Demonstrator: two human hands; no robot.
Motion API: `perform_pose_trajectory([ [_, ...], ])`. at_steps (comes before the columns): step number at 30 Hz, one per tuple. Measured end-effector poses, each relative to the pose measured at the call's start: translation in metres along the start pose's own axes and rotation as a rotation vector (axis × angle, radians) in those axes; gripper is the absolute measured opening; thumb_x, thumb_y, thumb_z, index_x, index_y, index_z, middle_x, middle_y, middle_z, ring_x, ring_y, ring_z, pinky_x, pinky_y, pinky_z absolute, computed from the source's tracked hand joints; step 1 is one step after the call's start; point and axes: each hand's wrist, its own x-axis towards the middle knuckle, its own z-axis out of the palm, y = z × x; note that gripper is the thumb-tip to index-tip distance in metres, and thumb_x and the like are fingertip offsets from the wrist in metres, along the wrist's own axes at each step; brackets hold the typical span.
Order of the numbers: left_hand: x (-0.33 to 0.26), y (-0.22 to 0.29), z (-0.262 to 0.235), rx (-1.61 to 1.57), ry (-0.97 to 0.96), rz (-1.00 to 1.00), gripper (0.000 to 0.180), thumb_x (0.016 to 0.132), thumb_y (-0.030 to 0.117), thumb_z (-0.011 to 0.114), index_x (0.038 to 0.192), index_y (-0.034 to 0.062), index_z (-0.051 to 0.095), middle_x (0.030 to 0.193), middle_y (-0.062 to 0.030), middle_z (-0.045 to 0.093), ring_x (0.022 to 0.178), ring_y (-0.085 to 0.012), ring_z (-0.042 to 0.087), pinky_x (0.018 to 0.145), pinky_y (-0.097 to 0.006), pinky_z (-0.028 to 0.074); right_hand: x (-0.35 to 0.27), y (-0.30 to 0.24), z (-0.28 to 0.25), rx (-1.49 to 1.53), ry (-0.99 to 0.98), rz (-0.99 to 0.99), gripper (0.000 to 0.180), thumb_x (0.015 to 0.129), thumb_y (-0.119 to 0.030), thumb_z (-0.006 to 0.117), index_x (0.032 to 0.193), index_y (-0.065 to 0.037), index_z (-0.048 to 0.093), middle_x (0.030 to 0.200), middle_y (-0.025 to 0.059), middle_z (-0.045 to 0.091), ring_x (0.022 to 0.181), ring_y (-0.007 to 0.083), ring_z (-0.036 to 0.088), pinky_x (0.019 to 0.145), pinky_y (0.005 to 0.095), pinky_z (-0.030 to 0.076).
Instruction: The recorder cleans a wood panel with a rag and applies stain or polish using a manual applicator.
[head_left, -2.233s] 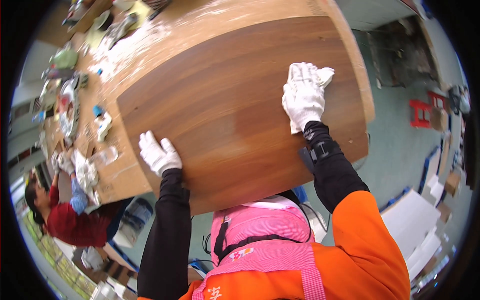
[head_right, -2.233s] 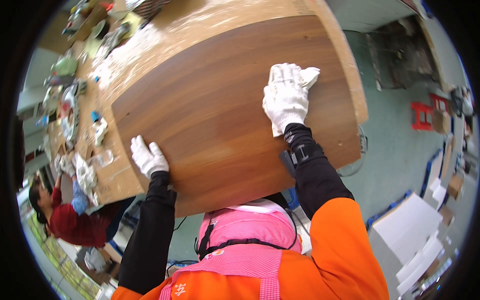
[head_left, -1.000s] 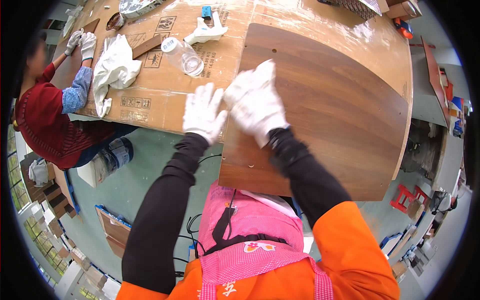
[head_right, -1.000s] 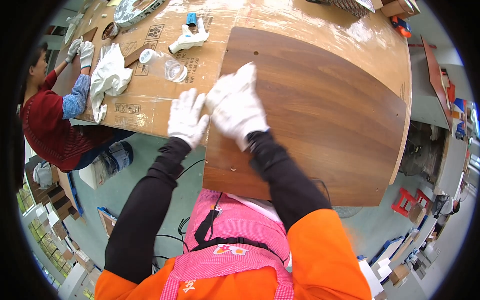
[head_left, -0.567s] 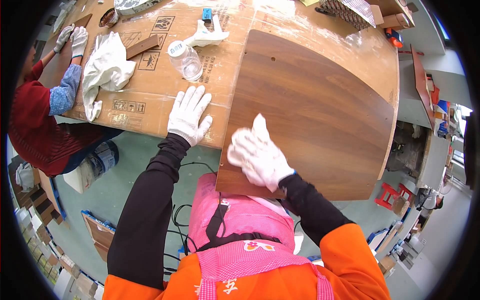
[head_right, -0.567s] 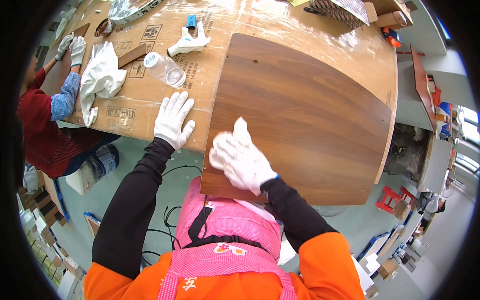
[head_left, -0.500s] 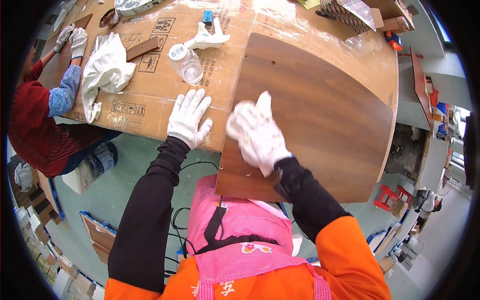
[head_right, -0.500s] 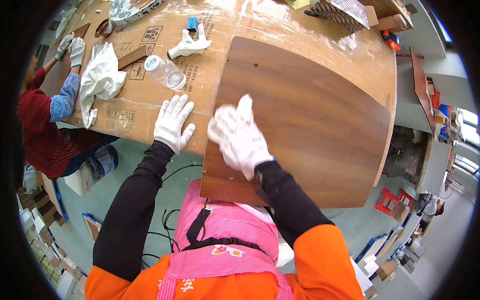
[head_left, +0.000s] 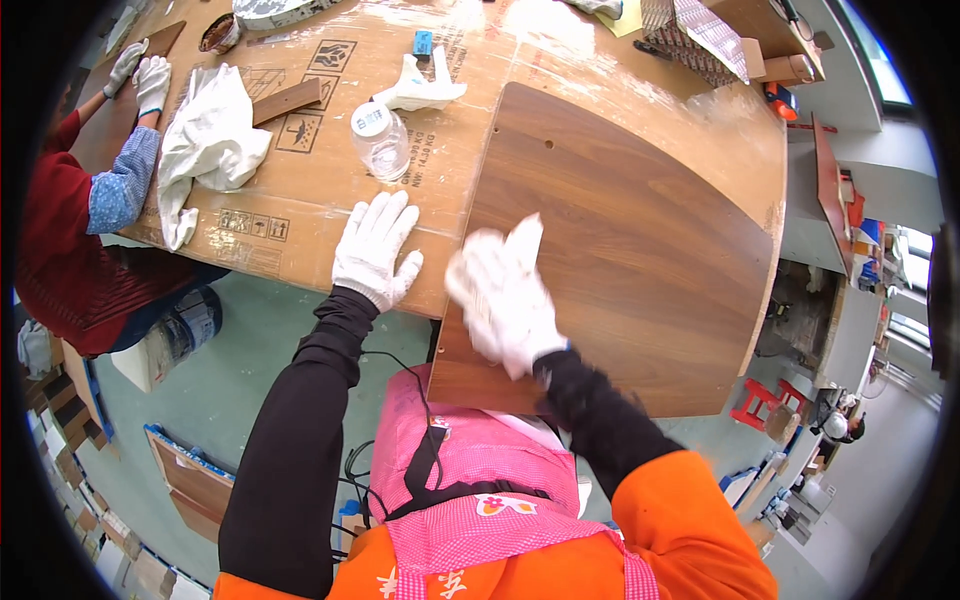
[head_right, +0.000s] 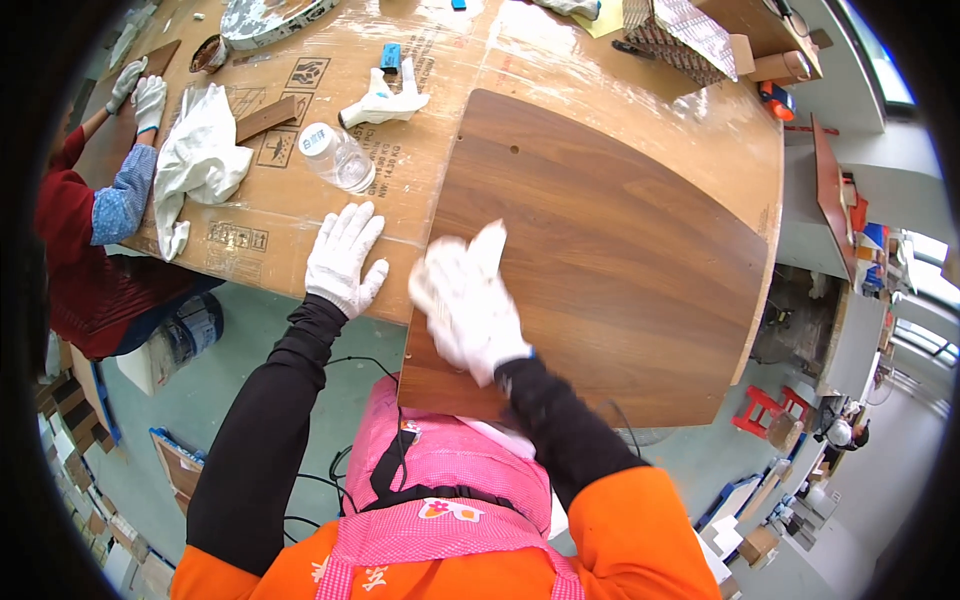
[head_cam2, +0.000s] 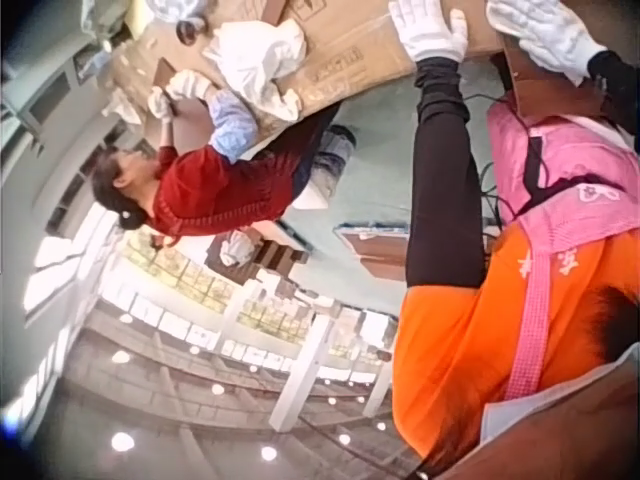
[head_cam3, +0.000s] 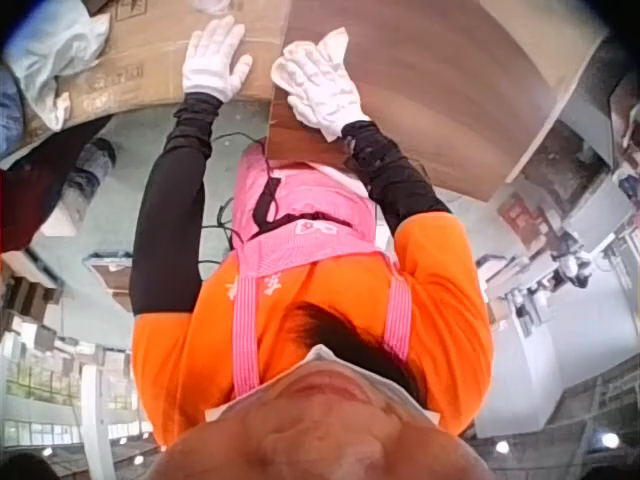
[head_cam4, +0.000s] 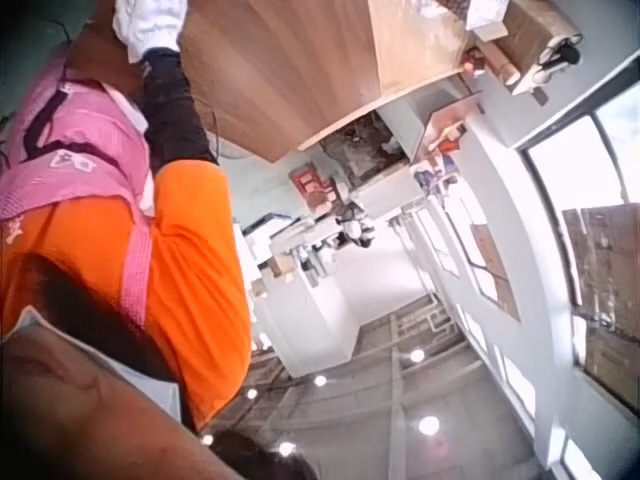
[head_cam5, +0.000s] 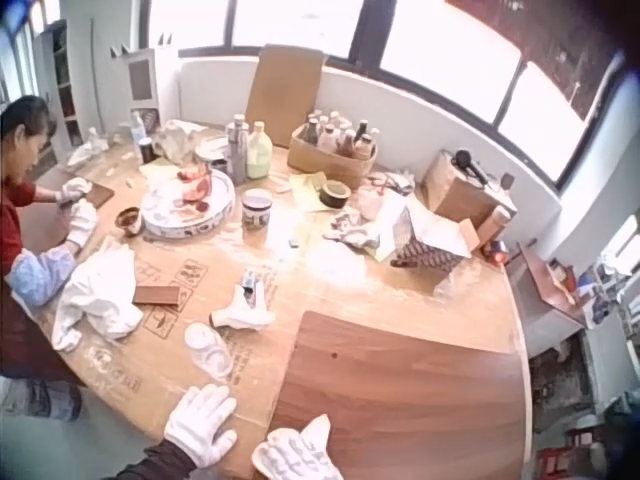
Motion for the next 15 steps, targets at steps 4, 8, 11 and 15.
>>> perform_pose_trajectory([
  [4,-0.001,-0.001,0.0,-0.002,0.019,-0.001,0.063,0.089,0.031,0.069,0.146,0.0089,0.055,0.158,-0.0159,0.047,0.148,-0.0366,0.041,0.124,-0.053,0.028,-0.094,0.012,0.008,0.348,0.071,-0.147,0.075,0.08,-0.033,0.074,0.145,-0.005,0.052,0.152,0.0175,0.048,0.147,0.0375,0.04,0.124,0.0541,0.029],
  [8,-0.001,0.0,-0.001,-0.037,0.015,-0.012,0.064,0.087,0.028,0.07,0.146,0.0086,0.055,0.158,-0.0168,0.048,0.147,-0.0382,0.043,0.124,-0.054,0.029,-0.063,0.078,0.014,0.095,0.088,0.133,0.071,0.084,-0.034,0.065,0.145,-0.001,0.05,0.152,0.0215,0.046,0.149,0.0418,0.033,0.125,0.0538,0.024],
  [11,0.0,0.0,-0.002,-0.035,0.014,-0.012,0.063,0.087,0.028,0.07,0.145,0.0082,0.056,0.157,-0.0168,0.048,0.147,-0.0377,0.043,0.124,-0.054,0.029,0.007,0.122,0.007,-0.311,0.179,0.197,0.068,0.09,-0.036,0.055,0.146,0.003,0.048,0.153,0.0245,0.044,0.151,0.0419,0.029,0.126,0.0525,0.017],
  [15,0.0,0.0,-0.003,-0.022,0.011,-0.02,0.062,0.088,0.031,0.071,0.144,0.0078,0.057,0.156,-0.0159,0.049,0.146,-0.0354,0.043,0.124,-0.053,0.029,0.093,0.143,-0.007,-0.111,0.284,0.351,0.068,0.095,-0.035,0.05,0.152,0.002,0.044,0.158,0.0239,0.041,0.151,0.0407,0.031,0.126,0.0525,0.018],
])
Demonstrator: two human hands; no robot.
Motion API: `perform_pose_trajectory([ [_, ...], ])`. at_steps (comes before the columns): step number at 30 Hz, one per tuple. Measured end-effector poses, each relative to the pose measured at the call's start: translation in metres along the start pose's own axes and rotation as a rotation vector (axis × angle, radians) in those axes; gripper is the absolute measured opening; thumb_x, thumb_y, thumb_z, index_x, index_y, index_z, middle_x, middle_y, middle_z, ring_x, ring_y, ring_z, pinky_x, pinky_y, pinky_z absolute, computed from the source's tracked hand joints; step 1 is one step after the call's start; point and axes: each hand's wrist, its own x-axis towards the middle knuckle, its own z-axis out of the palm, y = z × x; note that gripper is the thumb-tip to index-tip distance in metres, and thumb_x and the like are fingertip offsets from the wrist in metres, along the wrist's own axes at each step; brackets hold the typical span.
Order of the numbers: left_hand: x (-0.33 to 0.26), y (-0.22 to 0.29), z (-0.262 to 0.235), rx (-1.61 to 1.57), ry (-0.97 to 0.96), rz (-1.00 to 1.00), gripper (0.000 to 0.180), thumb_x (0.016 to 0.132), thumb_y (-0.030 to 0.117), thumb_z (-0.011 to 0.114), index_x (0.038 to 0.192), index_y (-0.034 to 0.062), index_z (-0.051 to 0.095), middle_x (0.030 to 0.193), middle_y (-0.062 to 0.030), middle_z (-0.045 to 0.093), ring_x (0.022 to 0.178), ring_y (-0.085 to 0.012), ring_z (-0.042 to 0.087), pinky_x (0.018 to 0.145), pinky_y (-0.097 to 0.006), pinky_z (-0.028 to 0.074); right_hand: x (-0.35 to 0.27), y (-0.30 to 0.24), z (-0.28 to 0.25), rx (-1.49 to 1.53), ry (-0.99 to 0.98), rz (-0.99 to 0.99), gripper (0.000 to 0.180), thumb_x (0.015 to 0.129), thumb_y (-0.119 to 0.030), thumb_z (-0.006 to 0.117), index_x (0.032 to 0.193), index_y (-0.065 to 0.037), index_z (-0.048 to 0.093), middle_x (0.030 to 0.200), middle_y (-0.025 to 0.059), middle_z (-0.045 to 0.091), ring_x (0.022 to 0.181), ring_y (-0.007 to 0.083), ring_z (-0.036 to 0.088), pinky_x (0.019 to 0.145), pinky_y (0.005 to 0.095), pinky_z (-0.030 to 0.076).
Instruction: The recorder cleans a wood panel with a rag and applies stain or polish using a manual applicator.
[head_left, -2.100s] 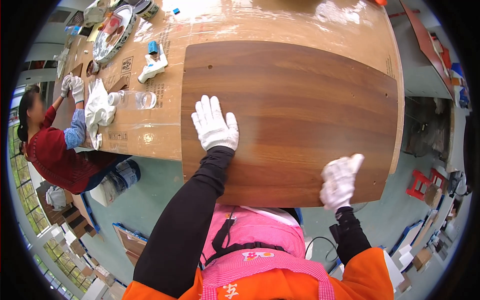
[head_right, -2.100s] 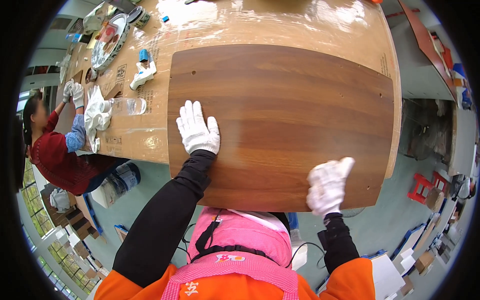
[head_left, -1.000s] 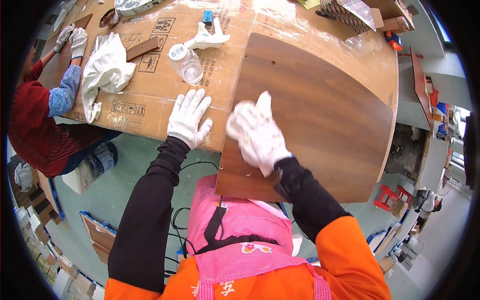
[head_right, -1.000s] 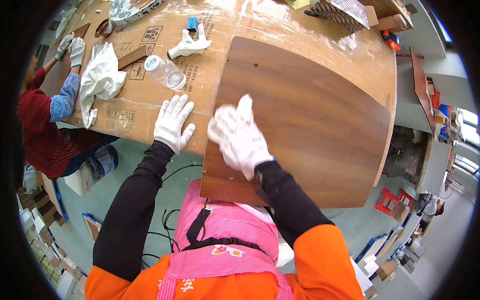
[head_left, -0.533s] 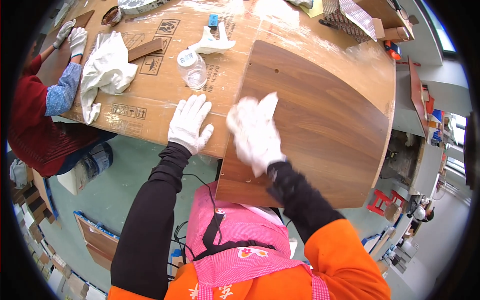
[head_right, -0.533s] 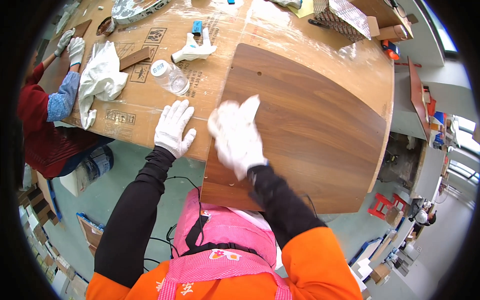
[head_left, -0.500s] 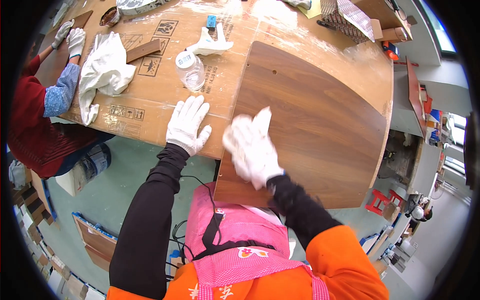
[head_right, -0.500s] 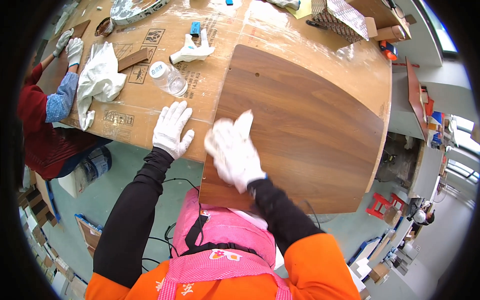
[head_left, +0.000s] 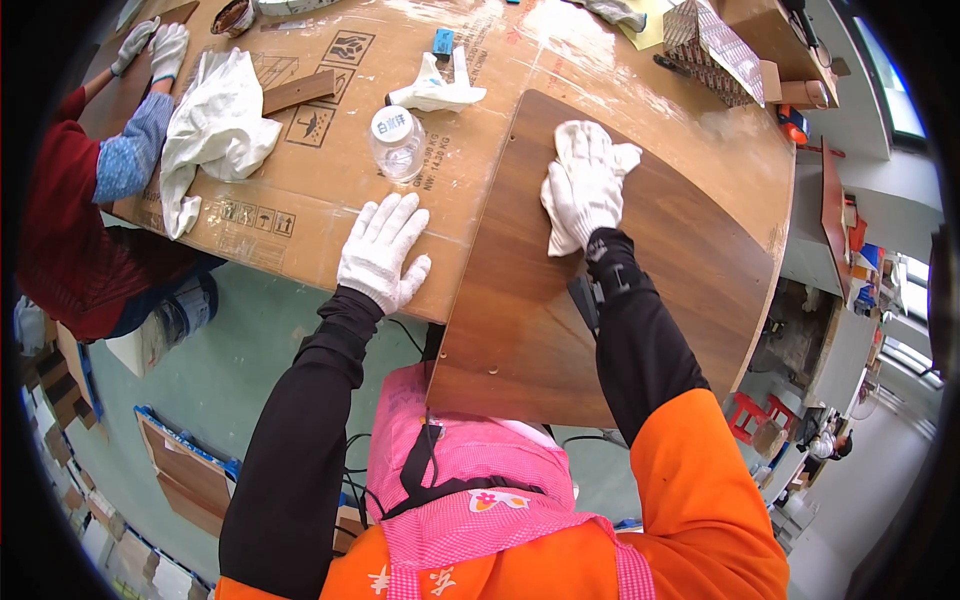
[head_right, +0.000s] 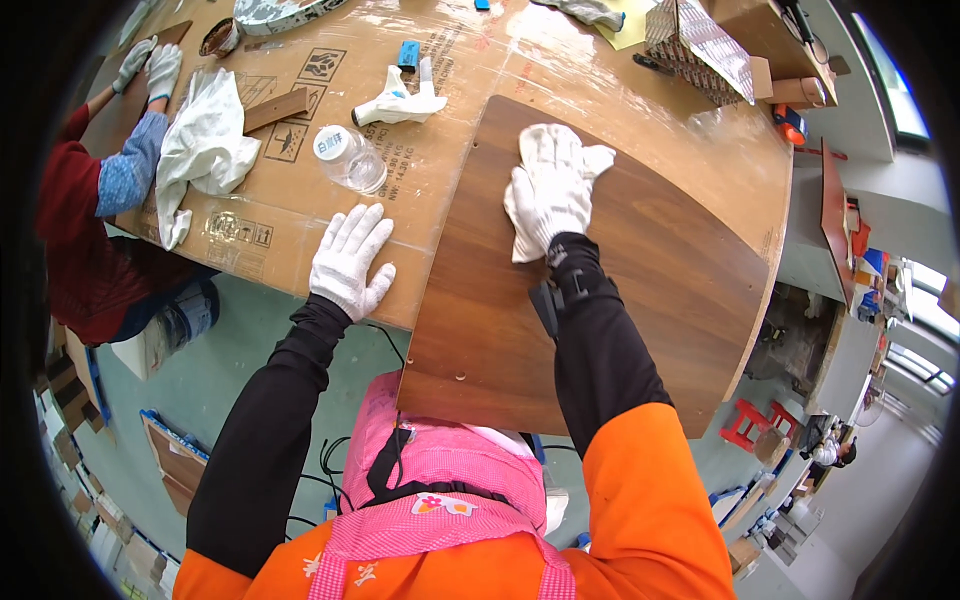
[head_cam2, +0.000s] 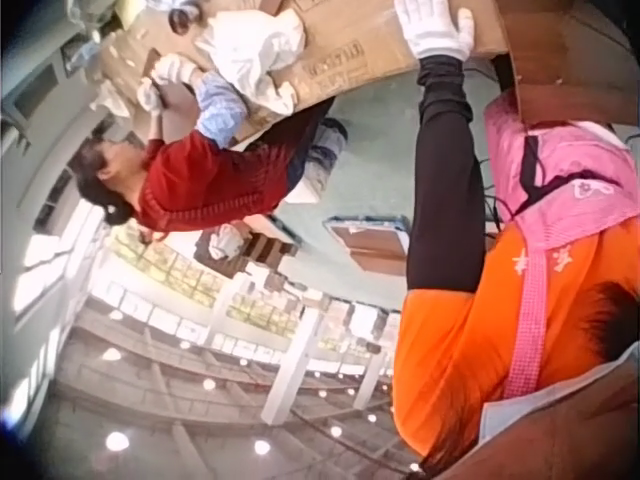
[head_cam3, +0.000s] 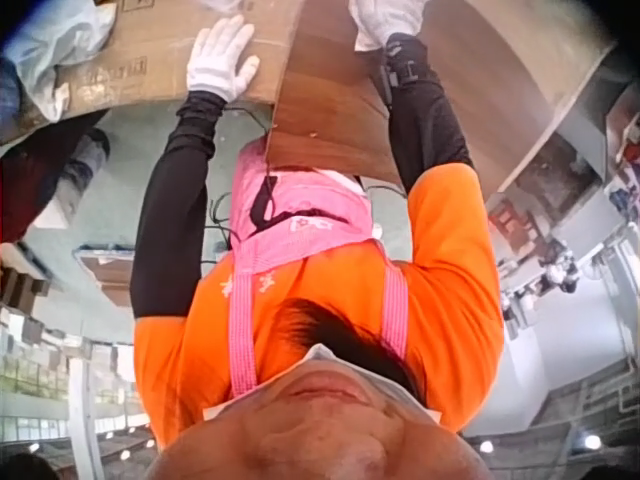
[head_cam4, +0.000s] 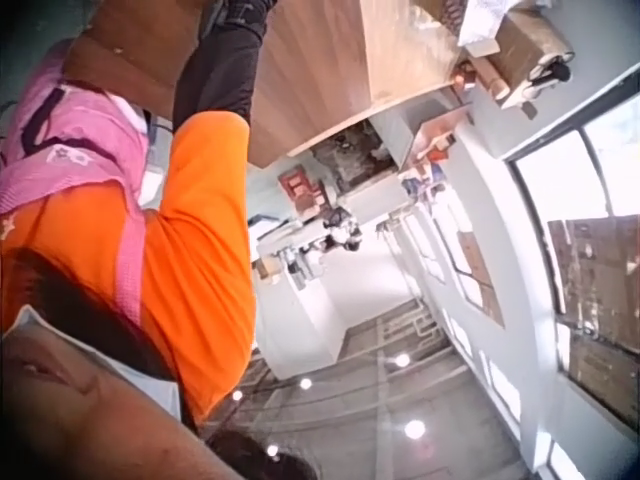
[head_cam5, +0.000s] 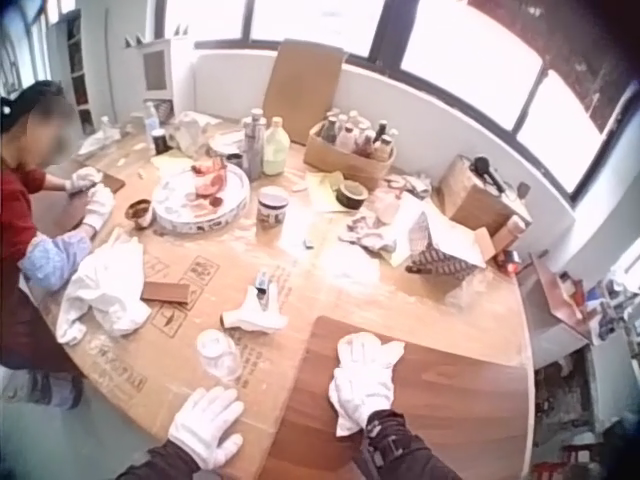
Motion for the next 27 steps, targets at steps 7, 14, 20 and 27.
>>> perform_pose_trajectory([
  [7,0.001,0.001,-0.001,-0.009,-0.013,0.003,0.064,0.088,0.03,0.069,0.146,0.008,0.054,0.157,-0.0169,0.048,0.147,-0.0375,0.042,0.124,-0.054,0.027,-0.071,-0.099,-0.015,0.17,-0.261,-0.271,0.07,0.091,-0.037,0.06,0.151,-0.004,0.047,0.16,0.02,0.042,0.153,0.0383,0.031,0.126,0.0526,0.02],
  [14,0.001,0.0,0.001,0.0,-0.008,0.009,0.063,0.089,0.029,0.068,0.147,0.0087,0.054,0.158,-0.0163,0.047,0.147,-0.0376,0.041,0.124,-0.054,0.027,-0.125,-0.053,-0.045,0.129,-0.489,-0.442,0.06,0.085,-0.032,0.065,0.138,-0.004,0.057,0.153,0.0231,0.046,0.145,0.0432,0.037,0.121,0.0583,0.029],
  [20,0.001,0.002,-0.001,-0.006,-0.024,-0.006,0.062,0.088,0.028,0.069,0.146,0.0088,0.055,0.157,-0.0163,0.048,0.147,-0.0369,0.042,0.124,-0.054,0.027,-0.001,-0.009,-0.017,0.046,-0.042,-0.163,0.055,0.093,-0.032,0.053,0.131,0.007,0.057,0.147,0.0278,0.049,0.143,0.0432,0.039,0.123,0.0553,0.023],
  [27,0.001,0.0,0.003,0.009,0.048,0.019,0.06,0.087,0.03,0.07,0.142,0.008,0.058,0.154,-0.0156,0.052,0.145,-0.0344,0.045,0.123,-0.051,0.03,-0.08,-0.103,-0.008,0.29,-0.165,-0.456,0.062,0.09,-0.037,0.059,0.142,-0.004,0.056,0.152,0.0165,0.051,0.149,0.0378,0.037,0.125,0.0532,0.023],
])
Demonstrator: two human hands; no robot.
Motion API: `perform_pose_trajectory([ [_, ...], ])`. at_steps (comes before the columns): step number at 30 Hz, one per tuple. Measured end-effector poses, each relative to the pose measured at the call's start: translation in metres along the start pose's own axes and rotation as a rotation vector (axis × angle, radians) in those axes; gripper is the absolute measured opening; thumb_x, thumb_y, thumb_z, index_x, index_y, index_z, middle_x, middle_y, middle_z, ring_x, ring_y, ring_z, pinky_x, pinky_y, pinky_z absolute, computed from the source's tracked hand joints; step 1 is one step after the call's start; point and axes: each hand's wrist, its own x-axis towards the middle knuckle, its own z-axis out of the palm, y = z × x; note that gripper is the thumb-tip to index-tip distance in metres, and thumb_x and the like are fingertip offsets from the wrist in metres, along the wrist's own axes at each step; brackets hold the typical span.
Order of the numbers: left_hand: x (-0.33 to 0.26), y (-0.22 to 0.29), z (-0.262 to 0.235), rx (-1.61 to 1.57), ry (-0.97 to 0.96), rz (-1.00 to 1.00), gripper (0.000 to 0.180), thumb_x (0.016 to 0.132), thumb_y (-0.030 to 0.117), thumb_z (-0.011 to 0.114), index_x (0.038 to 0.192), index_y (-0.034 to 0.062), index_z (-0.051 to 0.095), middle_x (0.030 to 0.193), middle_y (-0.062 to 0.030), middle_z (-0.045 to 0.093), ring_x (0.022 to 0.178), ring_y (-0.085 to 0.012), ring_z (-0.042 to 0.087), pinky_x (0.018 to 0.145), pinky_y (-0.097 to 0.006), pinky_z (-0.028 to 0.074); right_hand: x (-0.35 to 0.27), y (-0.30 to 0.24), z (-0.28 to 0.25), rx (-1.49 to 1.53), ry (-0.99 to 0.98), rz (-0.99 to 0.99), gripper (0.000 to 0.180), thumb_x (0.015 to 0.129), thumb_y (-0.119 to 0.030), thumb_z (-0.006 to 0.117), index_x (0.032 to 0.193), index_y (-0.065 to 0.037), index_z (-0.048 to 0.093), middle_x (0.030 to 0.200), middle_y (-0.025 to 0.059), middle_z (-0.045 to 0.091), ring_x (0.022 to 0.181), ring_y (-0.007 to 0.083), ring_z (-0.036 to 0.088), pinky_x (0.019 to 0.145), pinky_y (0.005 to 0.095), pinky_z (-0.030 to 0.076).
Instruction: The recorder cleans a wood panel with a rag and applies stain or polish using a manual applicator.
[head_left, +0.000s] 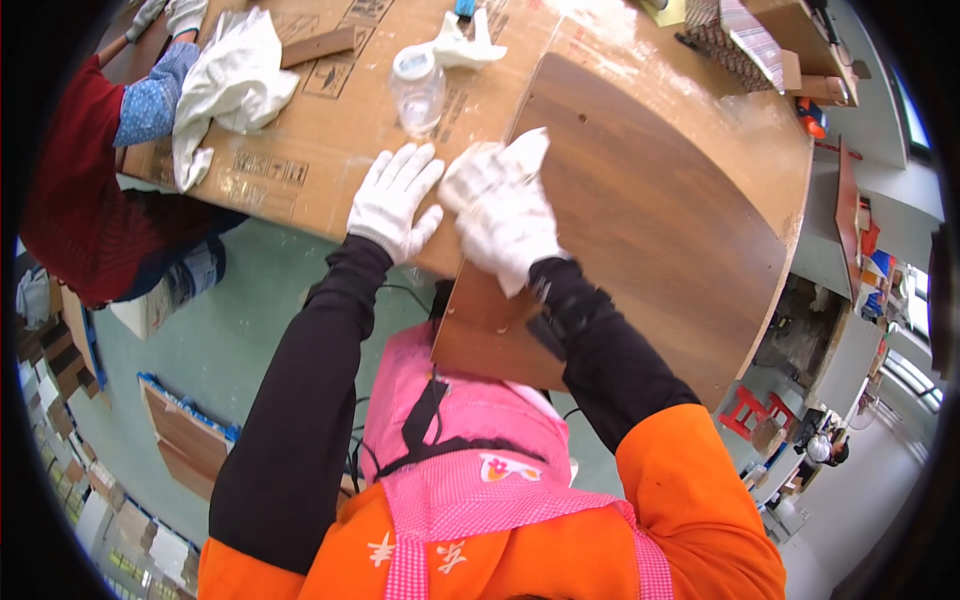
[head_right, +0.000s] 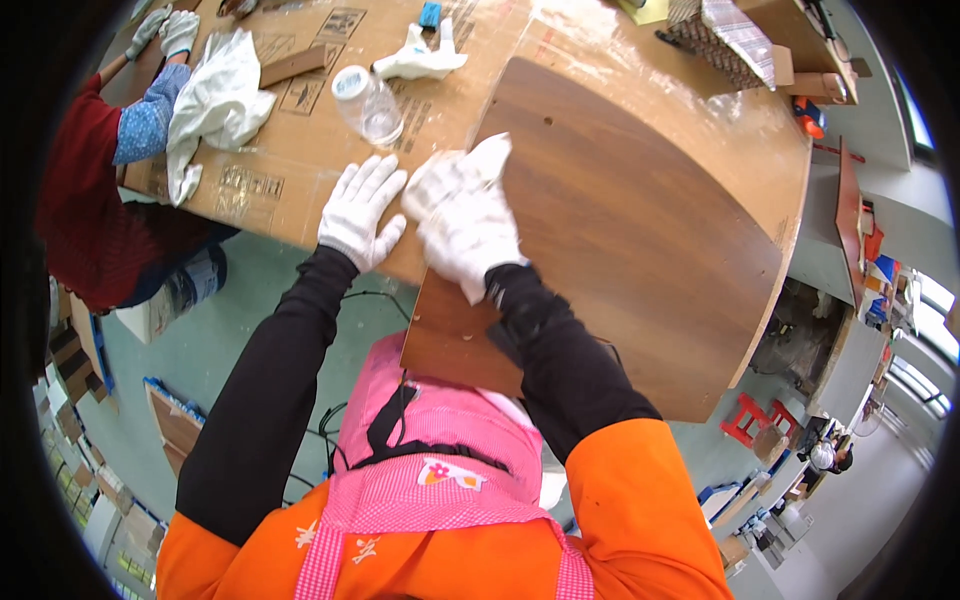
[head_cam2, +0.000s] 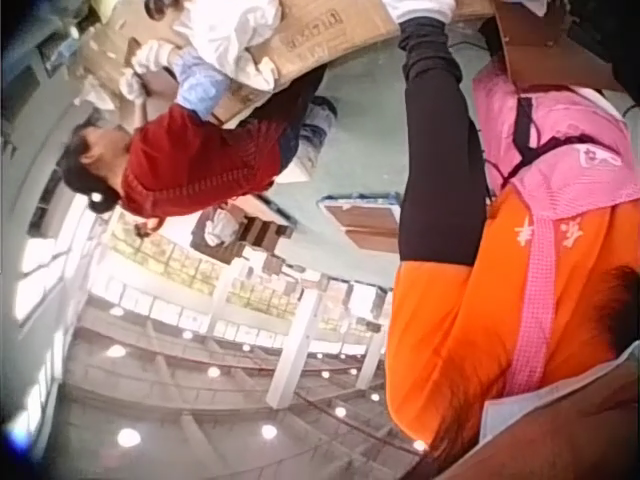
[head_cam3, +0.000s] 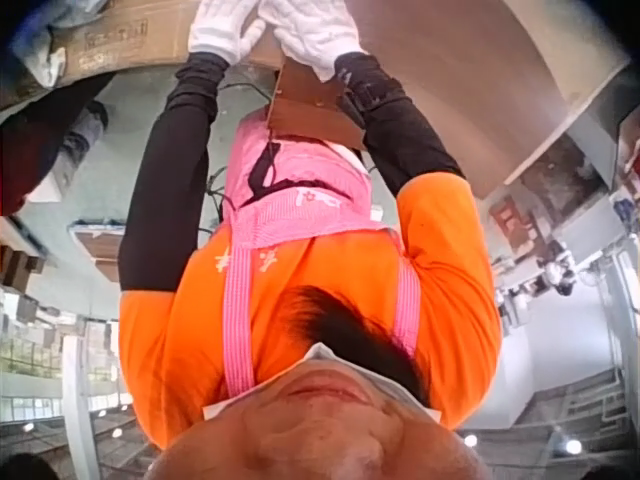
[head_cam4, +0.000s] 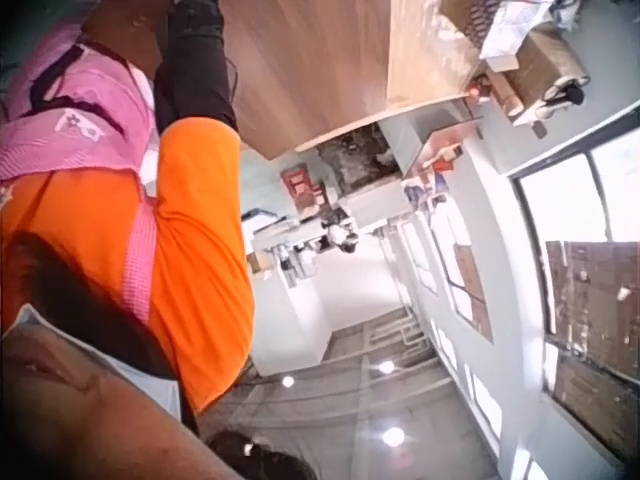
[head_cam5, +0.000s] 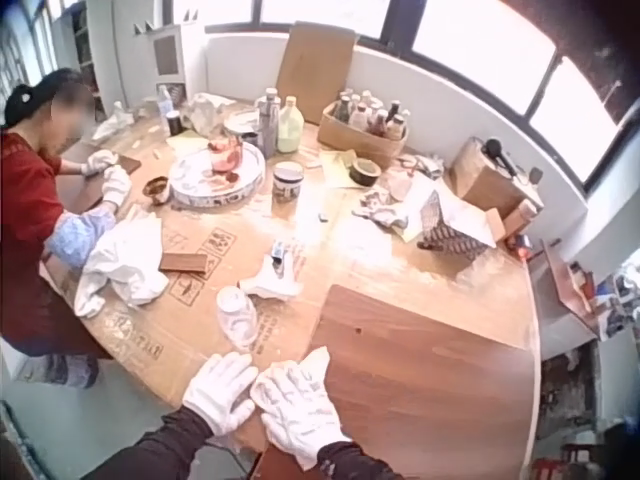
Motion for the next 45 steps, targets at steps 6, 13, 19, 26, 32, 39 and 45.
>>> perform_pose_trajectory([
  [6,-0.001,-0.001,0.001,0.03,-0.063,-0.022,0.062,0.089,0.028,0.067,0.147,0.0111,0.054,0.159,-0.014,0.047,0.148,-0.0335,0.041,0.125,-0.051,0.027,-0.126,-0.075,0.009,0.283,-0.176,-0.3,0.073,0.089,-0.035,0.067,0.155,-0.012,0.045,0.163,0.0087,0.041,0.15,0.0241,0.041,0.123,0.0462,0.032],
  [13,-0.001,-0.001,0.004,0.029,-0.023,-0.004,0.059,0.09,0.027,0.067,0.146,0.0119,0.056,0.157,-0.013,0.049,0.147,-0.0335,0.043,0.124,-0.051,0.029,-0.226,0.016,-0.032,-0.143,-0.684,0.051,0.066,0.087,-0.026,0.067,0.15,-0.011,0.05,0.155,0.0126,0.049,0.146,0.031,0.043,0.122,0.0515,0.031],
  [19,-0.002,-0.003,0.009,0.063,0.024,0.016,0.056,0.093,0.027,0.066,0.146,0.0135,0.056,0.157,-0.0113,0.05,0.146,-0.0326,0.044,0.124,-0.05,0.03,-0.148,-0.013,-0.014,0.002,-0.047,0.333,0.056,0.088,-0.03,0.059,0.143,-0.017,0.059,0.152,0.0192,0.049,0.144,0.0425,0.039,0.12,0.0556,0.03],
  [26,0.0,-0.002,0.005,0.071,-0.025,-0.013,0.06,0.093,0.034,0.066,0.148,0.0149,0.054,0.158,-0.0113,0.048,0.147,-0.0333,0.043,0.124,-0.05,0.029,-0.13,-0.104,0.03,0.383,-0.167,-0.4,0.05,0.097,-0.023,0.057,0.146,-0.017,0.053,0.158,0.0086,0.048,0.146,0.0241,0.046,0.122,0.0459,0.037],
  [32,0.0,-0.003,0.006,0.078,0.017,0.015,0.061,0.093,0.037,0.067,0.149,0.0155,0.053,0.159,-0.0109,0.047,0.148,-0.0333,0.042,0.125,-0.05,0.028,-0.159,-0.034,0.003,0.342,-0.198,-0.316,0.066,0.089,-0.028,0.069,0.15,-0.012,0.05,0.16,0.0077,0.046,0.15,0.0275,0.042,0.123,0.0452,0.034],
  [39,-0.002,-0.008,0.01,0.092,0.023,0.021,0.061,0.093,0.041,0.065,0.148,0.0153,0.054,0.159,-0.0112,0.047,0.148,-0.0323,0.041,0.126,-0.049,0.026,-0.102,-0.085,0.014,0.146,-0.232,-0.03,0.053,0.092,-0.027,0.062,0.142,-0.01,0.056,0.155,0.0129,0.051,0.148,0.0299,0.044,0.124,0.051,0.03],
  [45,-0.001,-0.012,0.018,0.115,0.026,0.075,0.061,0.095,0.033,0.065,0.152,0.0152,0.051,0.159,-0.0141,0.047,0.149,-0.0344,0.041,0.125,-0.051,0.026,-0.178,-0.103,0.047,0.35,0.084,-0.197,0.045,0.1,-0.029,0.056,0.142,-0.013,0.057,0.148,0.0095,0.059,0.143,0.0239,0.052,0.121,0.0486,0.039],
])
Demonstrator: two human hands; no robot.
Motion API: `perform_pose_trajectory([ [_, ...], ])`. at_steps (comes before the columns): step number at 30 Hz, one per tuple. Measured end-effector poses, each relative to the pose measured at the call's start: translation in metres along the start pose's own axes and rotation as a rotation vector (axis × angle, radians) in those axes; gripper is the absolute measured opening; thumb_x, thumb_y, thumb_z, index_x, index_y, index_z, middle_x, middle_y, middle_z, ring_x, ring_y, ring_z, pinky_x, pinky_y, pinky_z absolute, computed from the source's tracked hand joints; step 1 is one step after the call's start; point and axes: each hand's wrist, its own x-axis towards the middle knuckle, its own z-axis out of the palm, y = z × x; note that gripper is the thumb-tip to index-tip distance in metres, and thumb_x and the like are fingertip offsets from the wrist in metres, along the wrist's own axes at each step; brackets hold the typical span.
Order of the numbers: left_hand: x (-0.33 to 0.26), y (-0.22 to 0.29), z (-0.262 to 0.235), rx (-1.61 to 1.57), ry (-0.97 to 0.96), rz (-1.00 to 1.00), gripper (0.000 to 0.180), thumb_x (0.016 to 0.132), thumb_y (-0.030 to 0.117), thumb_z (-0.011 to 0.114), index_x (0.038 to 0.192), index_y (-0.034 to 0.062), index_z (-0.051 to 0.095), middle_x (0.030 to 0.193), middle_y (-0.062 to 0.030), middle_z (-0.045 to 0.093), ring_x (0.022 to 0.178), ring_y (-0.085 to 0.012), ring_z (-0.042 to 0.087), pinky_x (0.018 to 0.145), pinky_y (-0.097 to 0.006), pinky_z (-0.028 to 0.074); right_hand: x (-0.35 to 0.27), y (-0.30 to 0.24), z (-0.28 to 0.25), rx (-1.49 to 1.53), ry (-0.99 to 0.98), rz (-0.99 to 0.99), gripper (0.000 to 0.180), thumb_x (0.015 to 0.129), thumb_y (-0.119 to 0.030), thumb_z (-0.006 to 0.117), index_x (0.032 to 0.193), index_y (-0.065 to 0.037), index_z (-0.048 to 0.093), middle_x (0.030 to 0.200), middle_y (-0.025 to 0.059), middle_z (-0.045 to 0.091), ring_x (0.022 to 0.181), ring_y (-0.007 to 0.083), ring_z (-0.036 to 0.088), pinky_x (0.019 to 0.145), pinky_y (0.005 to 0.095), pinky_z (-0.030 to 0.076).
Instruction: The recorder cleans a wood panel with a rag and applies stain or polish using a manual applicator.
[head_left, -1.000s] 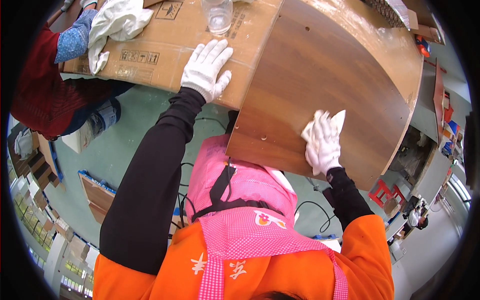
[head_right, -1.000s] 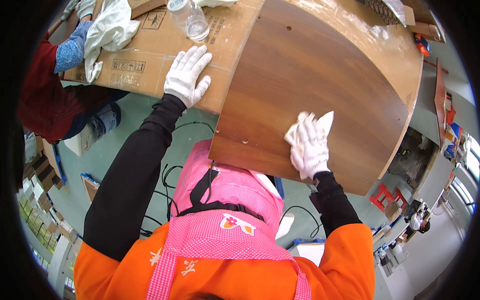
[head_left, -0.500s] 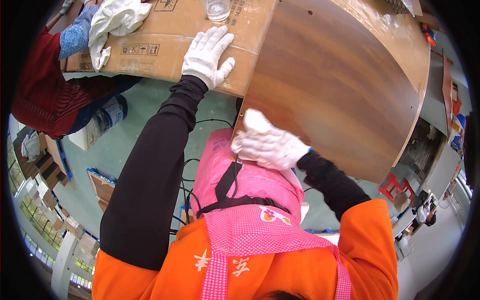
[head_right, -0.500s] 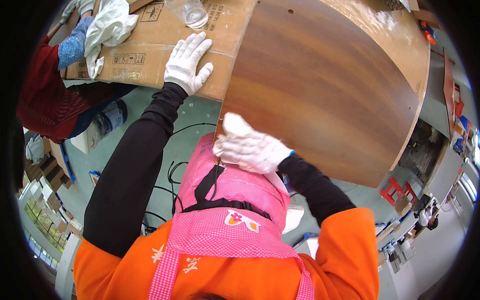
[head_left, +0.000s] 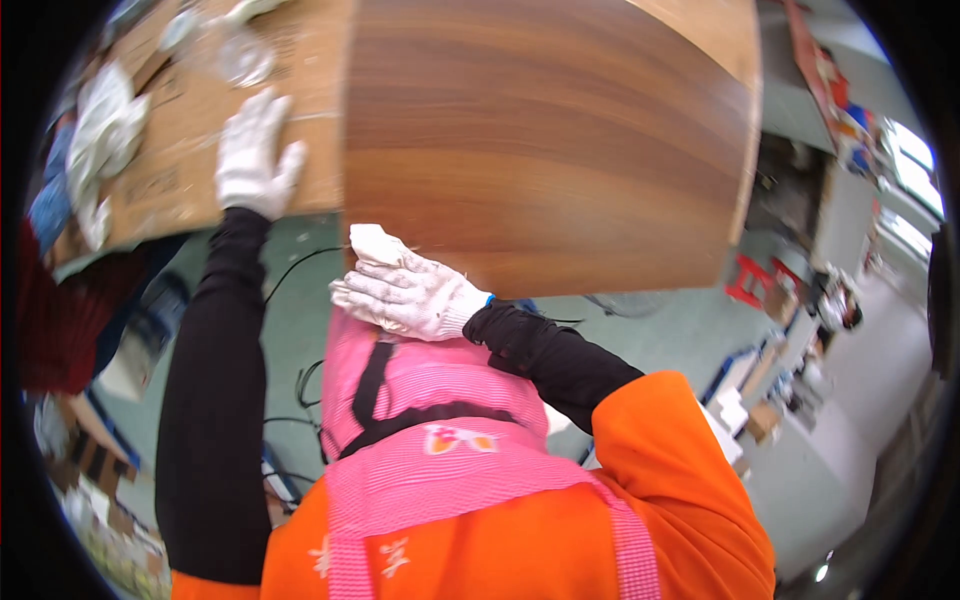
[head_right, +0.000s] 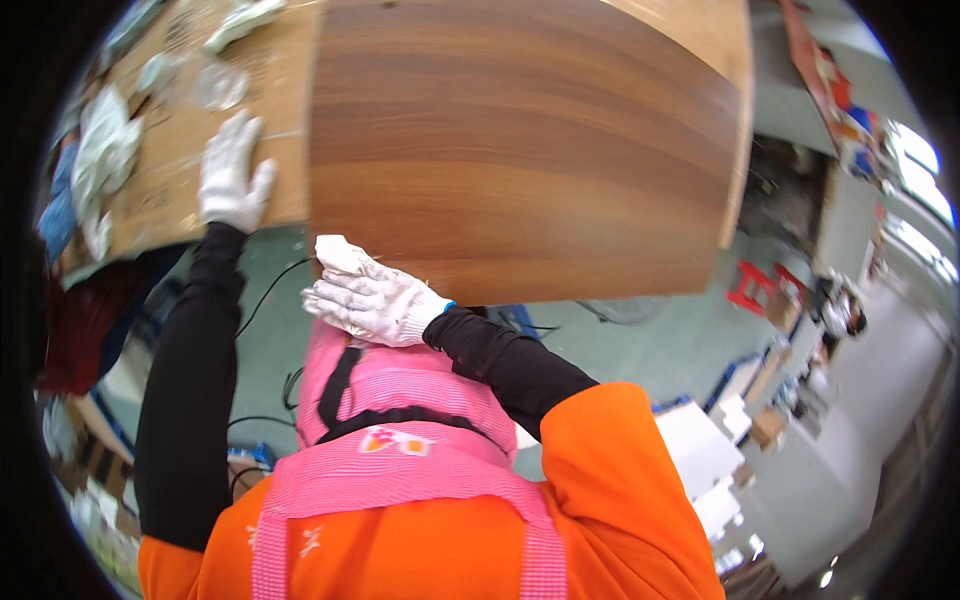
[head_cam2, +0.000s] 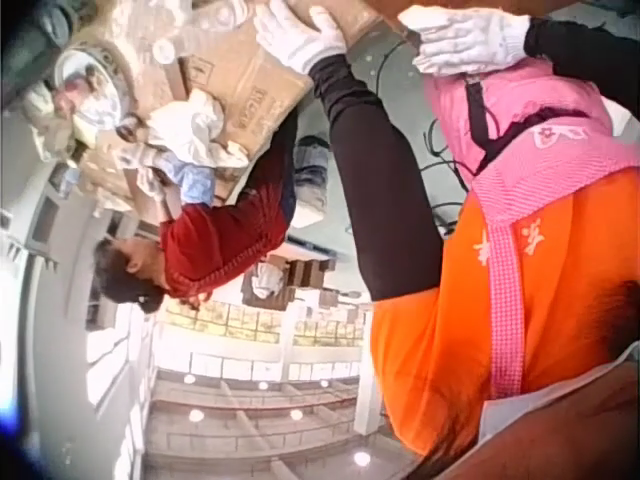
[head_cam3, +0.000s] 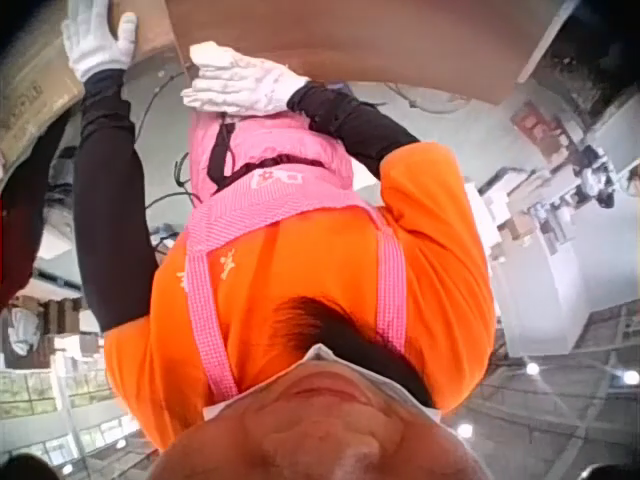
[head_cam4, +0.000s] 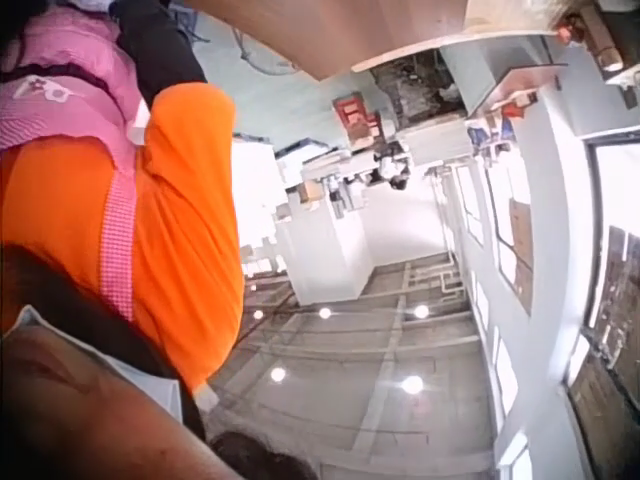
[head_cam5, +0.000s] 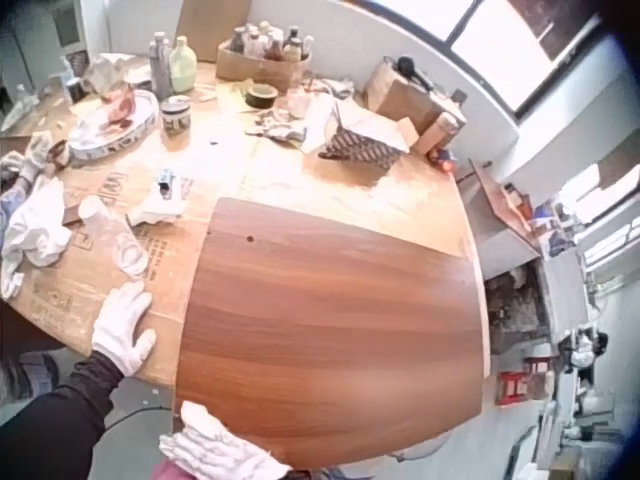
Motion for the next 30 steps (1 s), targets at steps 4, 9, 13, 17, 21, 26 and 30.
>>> perform_pose_trajectory([
  [4,0.0,0.001,0.005,-0.003,0.039,0.036,0.063,0.096,0.031,0.065,0.154,0.0167,0.048,0.162,-0.01,0.044,0.15,-0.0315,0.039,0.125,-0.048,0.027,-0.101,0.028,-0.034,-0.042,0.003,0.218,0.046,0.097,-0.026,0.06,0.141,-0.012,0.058,0.146,0.011,0.059,0.136,0.0309,0.058,0.115,0.0496,0.045],
  [9,-0.003,0.002,0.008,0.016,0.035,0.044,0.061,0.097,0.029,0.064,0.155,0.0172,0.048,0.163,-0.0082,0.044,0.151,-0.031,0.038,0.125,-0.048,0.027,-0.234,0.05,-0.08,-0.396,0.03,0.443,0.059,0.087,-0.02,0.069,0.143,-0.01,0.055,0.151,0.0188,0.052,0.136,0.0406,0.054,0.114,0.0549,0.044],
  [13,-0.003,-0.001,0.009,0.012,0.01,0.029,0.061,0.097,0.027,0.064,0.154,0.0166,0.048,0.162,-0.0096,0.044,0.151,-0.0321,0.038,0.126,-0.049,0.027,-0.306,0.061,-0.087,-0.661,0.113,0.806,0.077,0.084,-0.016,0.07,0.155,-0.01,0.041,0.161,0.0239,0.037,0.146,0.0453,0.04,0.122,0.0576,0.032],
  [17,-0.007,-0.008,0.014,0.033,0.018,0.044,0.061,0.097,0.027,0.064,0.155,0.0157,0.048,0.162,-0.0091,0.044,0.151,-0.0311,0.038,0.126,-0.049,0.027,-0.328,0.062,-0.077,-0.763,0.098,1.137,0.081,0.088,-0.015,0.066,0.16,-0.008,0.032,0.166,0.0234,0.028,0.153,0.0449,0.028,0.126,0.0557,0.024],
  [21,-0.002,-0.009,0.012,0.028,0.032,0.059,0.056,0.099,0.029,0.063,0.152,0.0138,0.051,0.161,-0.0119,0.045,0.15,-0.0334,0.039,0.125,-0.049,0.027,-0.283,0.046,-0.074,-0.725,-0.256,1.231,0.076,0.092,-0.023,0.061,0.16,-0.002,0.032,0.168,0.0222,0.026,0.158,0.0395,0.021,0.129,0.0523,0.019],
  [26,0.014,0.063,-0.018,-0.134,0.279,-0.058,0.046,0.103,0.028,0.061,0.145,0.0095,0.058,0.158,-0.0179,0.048,0.148,-0.0386,0.04,0.124,-0.047,0.028,-0.19,0.03,-0.063,-0.339,0.028,0.628,0.045,0.095,-0.02,0.054,0.14,-0.013,0.056,0.152,0.0118,0.051,0.145,0.0318,0.045,0.12,0.0473,0.037],
  [30,0.033,0.184,-0.022,-0.096,-0.117,0.107,0.051,0.098,0.028,0.066,0.145,0.0107,0.058,0.158,-0.0172,0.047,0.151,-0.0374,0.036,0.124,-0.05,0.027,-0.205,0.044,-0.073,-0.321,0.145,0.268,0.051,0.09,-0.025,0.063,0.141,-0.026,0.057,0.155,0.0085,0.051,0.142,0.0298,0.05,0.119,0.0503,0.039],
])
